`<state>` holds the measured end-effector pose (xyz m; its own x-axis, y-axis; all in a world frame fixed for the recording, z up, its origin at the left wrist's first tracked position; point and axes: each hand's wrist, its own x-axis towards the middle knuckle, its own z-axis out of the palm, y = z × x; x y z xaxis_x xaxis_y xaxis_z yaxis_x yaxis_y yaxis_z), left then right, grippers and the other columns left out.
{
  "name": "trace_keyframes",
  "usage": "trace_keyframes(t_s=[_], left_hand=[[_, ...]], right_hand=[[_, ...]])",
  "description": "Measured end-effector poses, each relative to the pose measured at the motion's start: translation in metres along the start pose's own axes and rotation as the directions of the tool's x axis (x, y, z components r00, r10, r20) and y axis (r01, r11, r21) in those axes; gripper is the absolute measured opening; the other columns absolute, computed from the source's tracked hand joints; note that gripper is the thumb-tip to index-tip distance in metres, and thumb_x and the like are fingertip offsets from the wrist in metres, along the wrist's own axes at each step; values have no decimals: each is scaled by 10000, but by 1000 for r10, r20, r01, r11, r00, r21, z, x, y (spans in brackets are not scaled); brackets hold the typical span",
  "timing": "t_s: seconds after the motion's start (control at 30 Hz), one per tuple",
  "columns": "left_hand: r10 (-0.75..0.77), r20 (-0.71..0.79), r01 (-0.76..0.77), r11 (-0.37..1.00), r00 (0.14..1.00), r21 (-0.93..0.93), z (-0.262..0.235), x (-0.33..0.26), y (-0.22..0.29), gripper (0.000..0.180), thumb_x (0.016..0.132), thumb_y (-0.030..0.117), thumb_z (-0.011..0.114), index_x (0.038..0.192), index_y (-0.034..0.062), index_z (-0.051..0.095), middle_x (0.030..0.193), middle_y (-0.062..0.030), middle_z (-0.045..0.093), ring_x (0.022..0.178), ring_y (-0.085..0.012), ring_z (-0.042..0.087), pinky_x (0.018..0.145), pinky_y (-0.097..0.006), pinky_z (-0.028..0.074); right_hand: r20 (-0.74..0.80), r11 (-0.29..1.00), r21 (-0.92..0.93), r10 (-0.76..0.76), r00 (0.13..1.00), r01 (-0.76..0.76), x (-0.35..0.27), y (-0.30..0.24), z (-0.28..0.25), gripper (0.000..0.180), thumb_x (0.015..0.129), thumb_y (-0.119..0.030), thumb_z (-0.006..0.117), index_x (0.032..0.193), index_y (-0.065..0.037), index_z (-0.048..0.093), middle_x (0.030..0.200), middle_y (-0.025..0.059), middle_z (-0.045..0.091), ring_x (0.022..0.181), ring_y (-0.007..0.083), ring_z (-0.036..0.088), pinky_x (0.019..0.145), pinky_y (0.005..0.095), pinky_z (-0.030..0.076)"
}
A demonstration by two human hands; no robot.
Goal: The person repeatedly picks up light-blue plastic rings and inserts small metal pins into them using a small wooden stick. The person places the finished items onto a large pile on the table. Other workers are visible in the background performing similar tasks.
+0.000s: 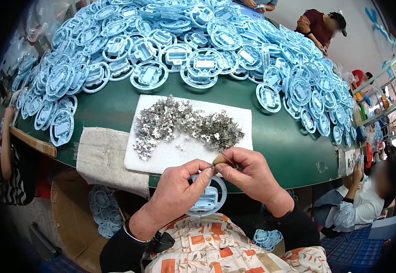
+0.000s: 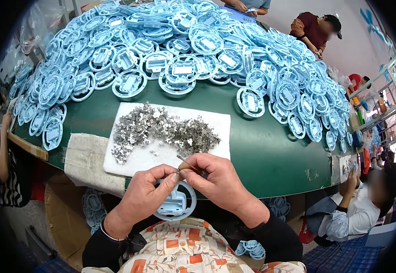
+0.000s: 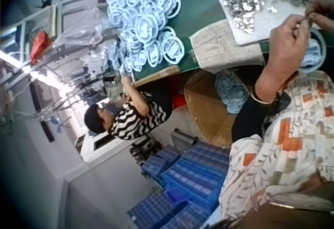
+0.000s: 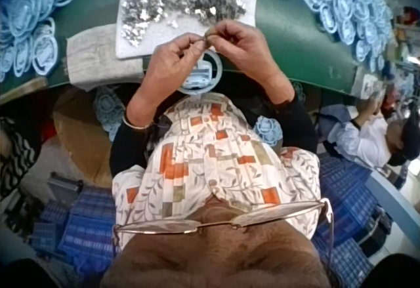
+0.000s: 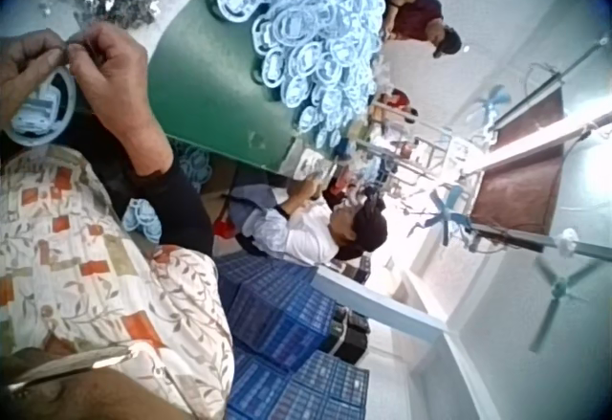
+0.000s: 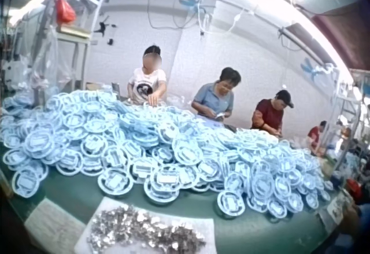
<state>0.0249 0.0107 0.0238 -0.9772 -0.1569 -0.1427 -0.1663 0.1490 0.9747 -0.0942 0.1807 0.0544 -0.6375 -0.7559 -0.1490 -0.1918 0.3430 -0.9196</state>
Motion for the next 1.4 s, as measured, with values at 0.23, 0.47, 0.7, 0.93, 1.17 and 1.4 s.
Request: trace_keyframes(t_s=[0.23, 0.47, 0.7, 0.93, 1.17, 1.4], left_hand=[[-98, 53, 108, 969, 994, -221, -3, 1, 2, 331, 1011, 153, 628, 1302, -4, 613, 1080, -39, 678, 962, -74, 601, 823, -231, 502], [-82, -81, 58, 963, 993, -263, 3, 0, -7, 487, 955, 48, 659, 1414, -31, 516, 1165, -95, 663, 986, -83, 636, 862, -247, 542], [-102, -150, 44, 935, 983, -352, 11, 0, -17, 488, 964, 37, 655, 1415, -64, 498, 1152, -99, 667, 969, -87, 647, 845, -234, 547], [-121, -142, 66, 939, 983, -337, 11, 0, -17, 506, 963, 48, 669, 1425, -69, 498, 1126, -103, 687, 979, -93, 646, 847, -245, 547], [-127, -148, 73, 942, 981, -329, 10, 0, -18, 470, 972, 68, 665, 1400, -72, 532, 1140, -104, 690, 982, -93, 642, 850, -244, 542], [-108, -182, 48, 951, 977, -304, 12, 1, -17, 459, 973, 68, 663, 1393, -70, 541, 1147, -109, 694, 990, -96, 645, 860, -250, 541]], right_hand=[[-36, 960, 275, 67, 997, -55, -3, 9, -5, 112, 965, -95, 680, 1006, 9, 687, 821, -21, 630, 723, 26, 495, 632, 217, 431], [-190, 974, -154, -194, 962, 166, -20, 14, 3, 88, 908, -39, 718, 970, 10, 679, 822, 42, 642, 673, 75, 562, 593, 242, 452], [-254, 944, -237, -287, 923, 229, -16, 31, 19, 80, 892, -9, 711, 957, 6, 667, 828, 76, 638, 639, 107, 603, 569, 253, 487], [-253, 932, -282, -303, 919, 229, -9, 33, 28, 89, 884, -12, 716, 942, 4, 650, 810, 86, 627, 627, 138, 632, 553, 278, 500], [-276, 929, -308, -292, 916, 203, -12, 32, 30, 90, 875, -19, 721, 920, 0, 646, 798, 96, 624, 613, 152, 636, 543, 286, 499], [-275, 912, -348, -320, 907, 216, -16, 38, 30, 117, 844, -5, 731, 924, -10, 646, 797, 102, 628, 616, 186, 650, 553, 299, 516]])
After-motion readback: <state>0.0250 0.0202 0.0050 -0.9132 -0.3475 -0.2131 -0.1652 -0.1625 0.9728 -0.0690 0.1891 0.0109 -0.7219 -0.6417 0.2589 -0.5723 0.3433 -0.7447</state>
